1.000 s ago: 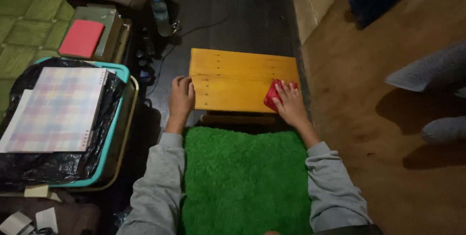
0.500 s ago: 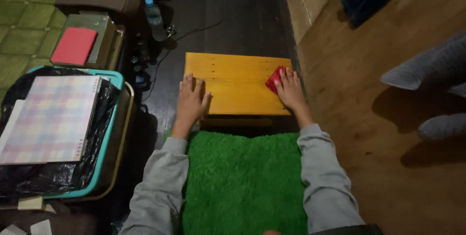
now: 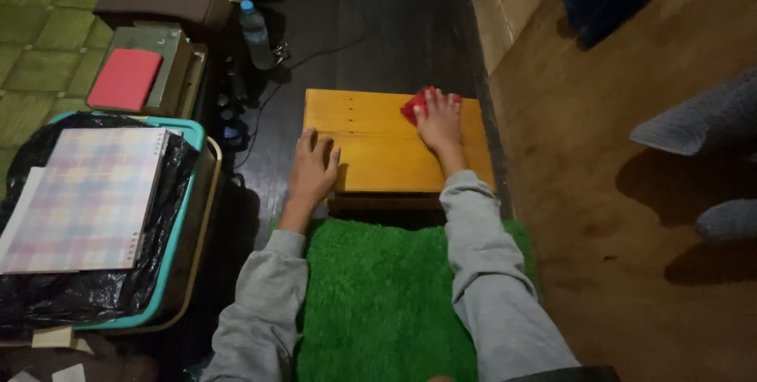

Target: Sanding the surface of a small wooden stool using a piece of red sandpaper.

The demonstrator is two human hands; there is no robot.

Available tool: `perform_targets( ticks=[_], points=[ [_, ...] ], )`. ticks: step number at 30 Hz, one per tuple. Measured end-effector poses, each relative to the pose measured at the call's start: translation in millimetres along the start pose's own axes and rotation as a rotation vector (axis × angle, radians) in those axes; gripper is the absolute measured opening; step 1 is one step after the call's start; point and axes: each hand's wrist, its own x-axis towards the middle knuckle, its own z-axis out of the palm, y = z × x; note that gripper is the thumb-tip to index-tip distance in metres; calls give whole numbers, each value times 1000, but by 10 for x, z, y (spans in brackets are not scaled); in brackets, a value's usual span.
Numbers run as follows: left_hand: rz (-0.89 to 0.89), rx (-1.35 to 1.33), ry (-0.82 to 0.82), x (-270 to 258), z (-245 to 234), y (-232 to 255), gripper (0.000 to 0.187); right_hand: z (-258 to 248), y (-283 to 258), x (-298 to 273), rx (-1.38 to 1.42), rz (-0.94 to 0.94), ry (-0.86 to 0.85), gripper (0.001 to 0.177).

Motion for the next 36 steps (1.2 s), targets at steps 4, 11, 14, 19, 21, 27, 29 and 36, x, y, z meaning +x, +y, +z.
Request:
perform_targets(
  ticks=[4, 11, 14, 19, 21, 27, 29, 36],
  points=[
    [7, -24, 31, 8, 35, -39, 37, 44, -539, -35, -19, -75, -42, 68],
    [-52, -408, 148, 67, 157, -374, 46, 37, -1509, -175, 8, -271, -16, 67],
    [-57, -511, 192, 70, 254, -474, 49, 100, -1738, -200, 20, -319, -9, 67],
    [-79, -459, 217, 75, 316, -578, 53, 162, -1995, -123, 49, -422, -1, 65],
    [-116, -797, 225, 80, 418, -666, 56, 160, -2061, -102, 83, -455, -14, 65],
    [-101, -620, 330, 56, 348, -582, 65, -188, -2218, -283, 150, -677, -81, 64],
    [-111, -572, 342, 45, 386, -641, 63, -178, -2197, -358, 157, -708, -89, 63],
    [-116, -484, 369, 46, 351, -638, 53, -86, -2034, -718, 173, -845, -52, 61]
  ],
)
